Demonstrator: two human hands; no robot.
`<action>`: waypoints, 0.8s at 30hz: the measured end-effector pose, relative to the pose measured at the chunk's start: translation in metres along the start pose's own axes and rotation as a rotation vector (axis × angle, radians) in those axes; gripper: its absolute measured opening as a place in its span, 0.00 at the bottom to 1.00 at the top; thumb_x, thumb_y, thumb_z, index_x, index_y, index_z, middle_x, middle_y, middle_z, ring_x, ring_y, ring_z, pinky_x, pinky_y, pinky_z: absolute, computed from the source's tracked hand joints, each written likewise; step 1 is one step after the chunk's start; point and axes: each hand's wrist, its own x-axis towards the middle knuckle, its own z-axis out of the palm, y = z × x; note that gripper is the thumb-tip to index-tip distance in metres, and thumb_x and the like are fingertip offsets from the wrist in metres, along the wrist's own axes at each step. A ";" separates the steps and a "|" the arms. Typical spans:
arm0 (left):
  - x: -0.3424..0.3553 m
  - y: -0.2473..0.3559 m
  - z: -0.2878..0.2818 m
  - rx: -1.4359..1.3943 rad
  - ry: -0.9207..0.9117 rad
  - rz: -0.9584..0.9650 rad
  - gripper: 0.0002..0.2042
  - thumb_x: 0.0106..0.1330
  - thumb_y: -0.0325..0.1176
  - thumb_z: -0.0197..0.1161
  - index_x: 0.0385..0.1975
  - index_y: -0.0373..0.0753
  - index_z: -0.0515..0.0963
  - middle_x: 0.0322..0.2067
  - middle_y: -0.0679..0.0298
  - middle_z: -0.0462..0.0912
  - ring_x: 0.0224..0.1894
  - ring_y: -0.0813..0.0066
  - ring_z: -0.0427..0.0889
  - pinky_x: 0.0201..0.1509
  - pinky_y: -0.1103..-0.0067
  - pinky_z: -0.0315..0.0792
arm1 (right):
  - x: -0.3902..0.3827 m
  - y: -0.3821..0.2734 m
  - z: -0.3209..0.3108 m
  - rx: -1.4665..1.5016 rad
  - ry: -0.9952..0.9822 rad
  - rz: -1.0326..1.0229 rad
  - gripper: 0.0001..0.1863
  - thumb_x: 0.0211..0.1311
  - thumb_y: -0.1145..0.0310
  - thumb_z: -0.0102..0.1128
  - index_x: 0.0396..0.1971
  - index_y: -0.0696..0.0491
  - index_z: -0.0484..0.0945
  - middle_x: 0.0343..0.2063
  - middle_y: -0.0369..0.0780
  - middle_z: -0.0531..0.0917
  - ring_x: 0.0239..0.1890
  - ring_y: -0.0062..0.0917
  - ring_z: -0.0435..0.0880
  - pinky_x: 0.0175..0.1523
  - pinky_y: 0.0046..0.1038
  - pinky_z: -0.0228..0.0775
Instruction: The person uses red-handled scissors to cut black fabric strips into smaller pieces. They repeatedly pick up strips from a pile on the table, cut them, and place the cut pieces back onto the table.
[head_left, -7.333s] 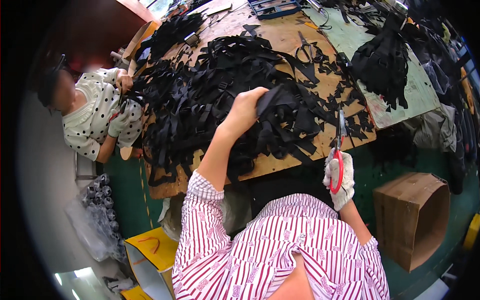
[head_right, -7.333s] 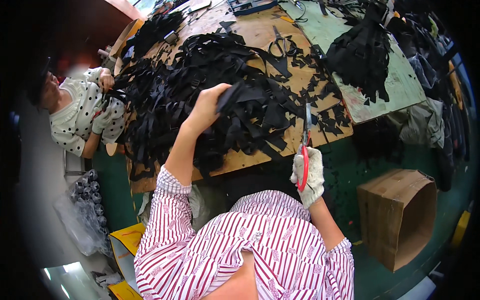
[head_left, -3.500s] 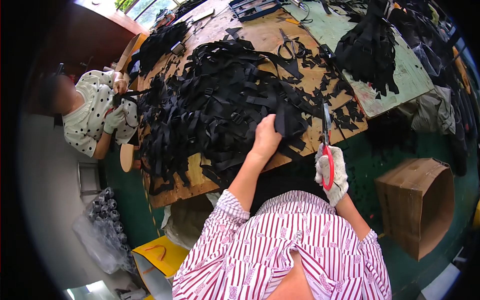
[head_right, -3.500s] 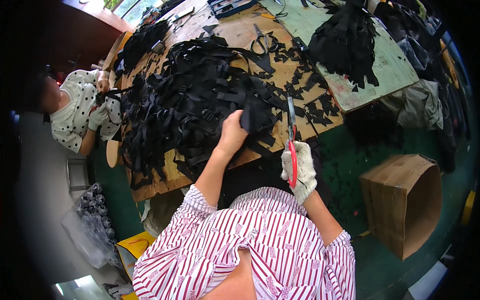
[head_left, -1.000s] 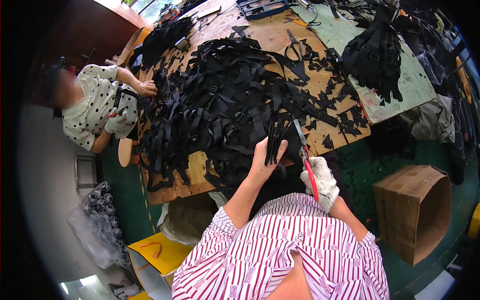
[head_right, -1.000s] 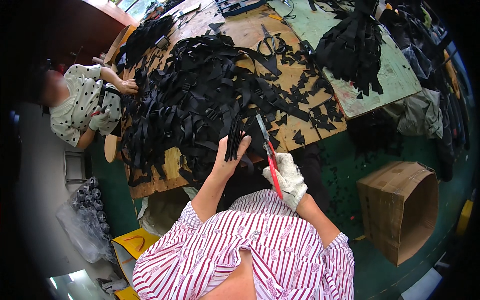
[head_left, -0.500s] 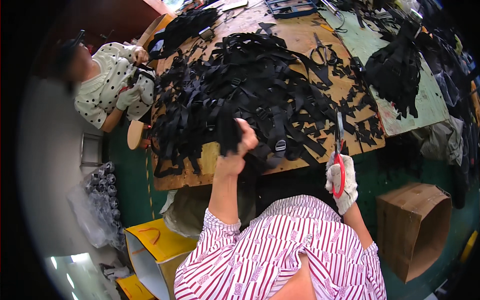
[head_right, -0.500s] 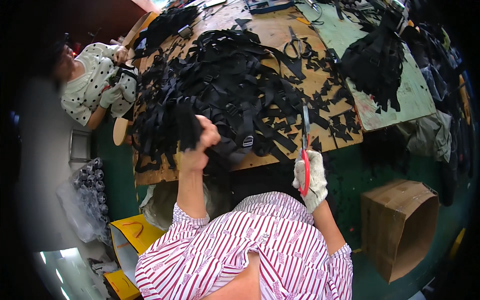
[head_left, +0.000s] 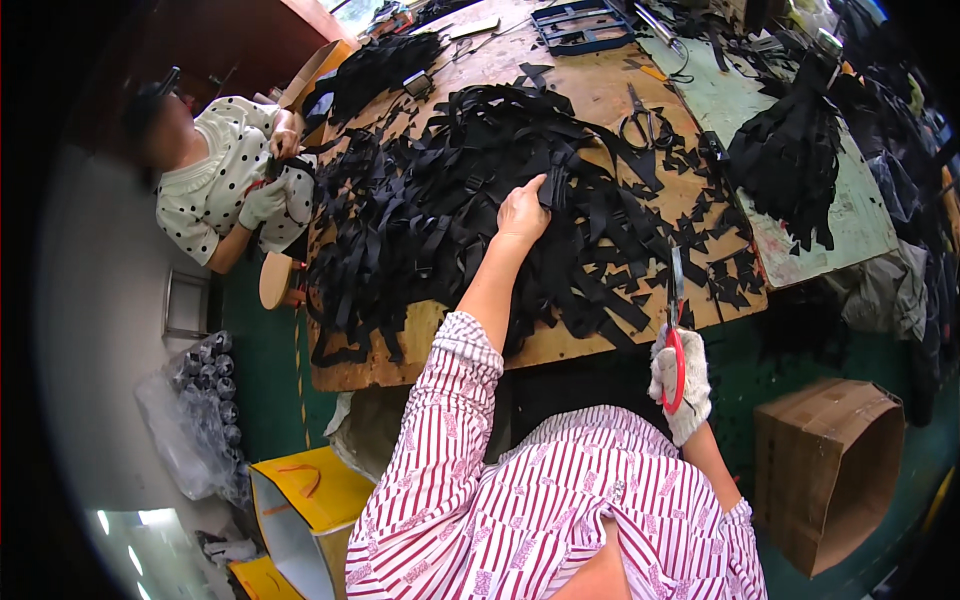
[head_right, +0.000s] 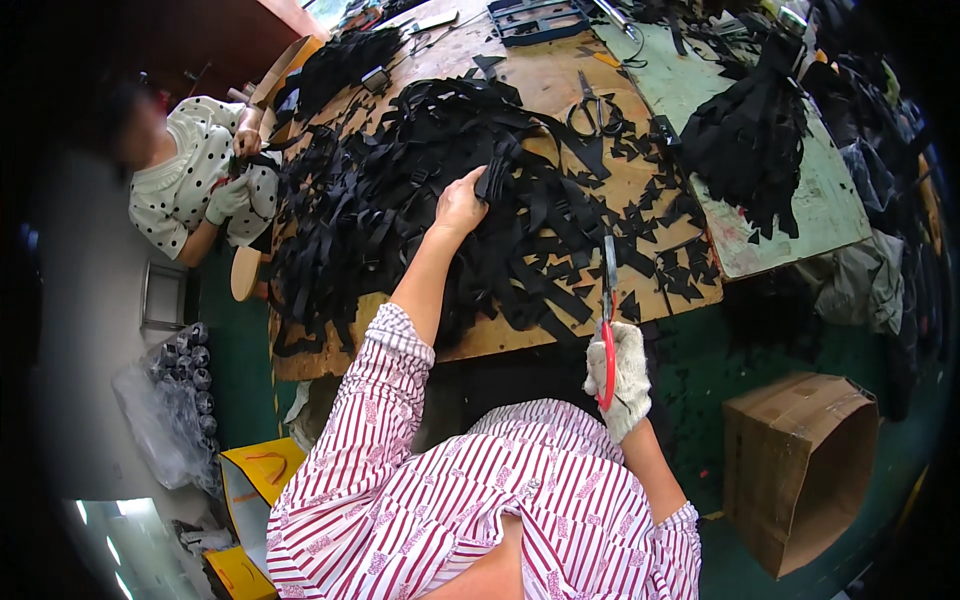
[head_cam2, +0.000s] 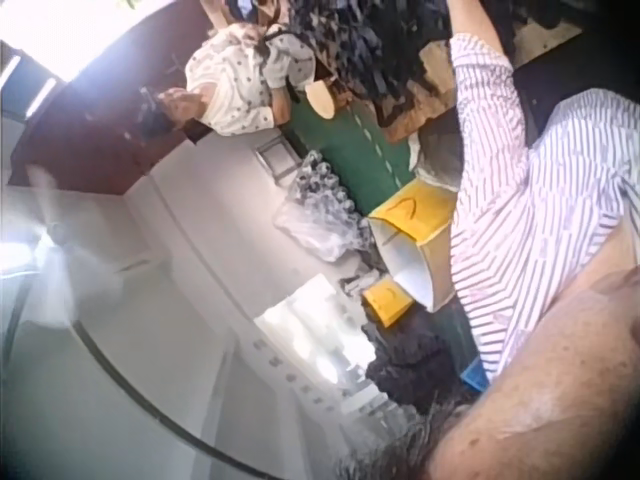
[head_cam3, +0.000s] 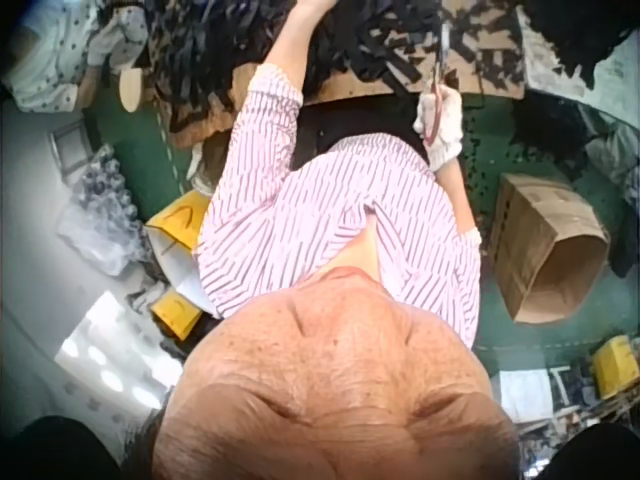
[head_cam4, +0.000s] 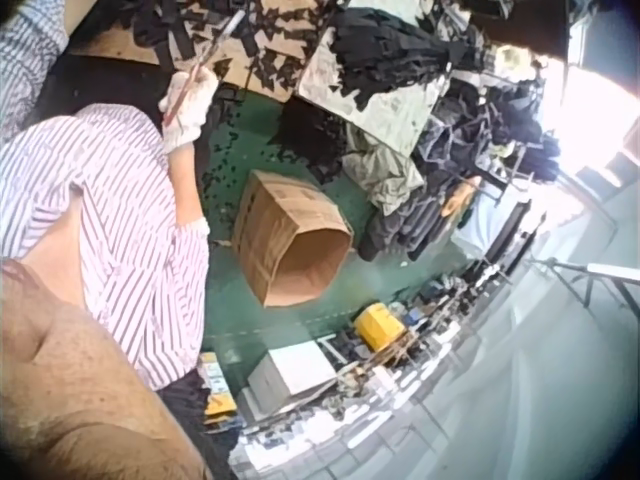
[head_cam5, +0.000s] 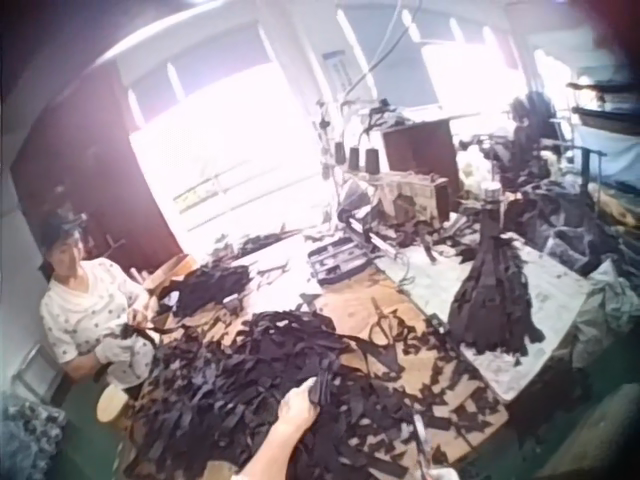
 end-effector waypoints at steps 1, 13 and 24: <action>0.003 0.006 0.002 -0.004 -0.034 -0.018 0.28 0.49 0.33 0.64 0.55 0.49 0.68 0.43 0.53 0.78 0.48 0.55 0.75 0.52 0.67 0.69 | -0.001 0.001 -0.003 0.025 0.011 -0.031 0.15 0.58 0.70 0.52 0.42 0.56 0.61 0.20 0.34 0.68 0.09 0.14 0.65 0.12 0.14 0.62; -0.014 -0.010 0.023 -0.060 0.061 0.221 0.17 0.50 0.31 0.65 0.41 0.35 0.73 0.37 0.48 0.77 0.43 0.51 0.76 0.46 0.66 0.71 | 0.001 0.003 -0.004 0.062 -0.018 -0.027 0.15 0.60 0.70 0.52 0.44 0.55 0.60 0.22 0.33 0.68 0.13 0.13 0.67 0.14 0.14 0.64; -0.073 0.039 -0.066 -0.926 0.101 0.316 0.10 0.64 0.35 0.57 0.32 0.33 0.78 0.28 0.64 0.81 0.32 0.78 0.78 0.39 0.81 0.70 | -0.002 0.002 -0.001 0.106 -0.003 -0.132 0.16 0.60 0.65 0.53 0.43 0.56 0.62 0.21 0.33 0.67 0.13 0.12 0.66 0.14 0.13 0.63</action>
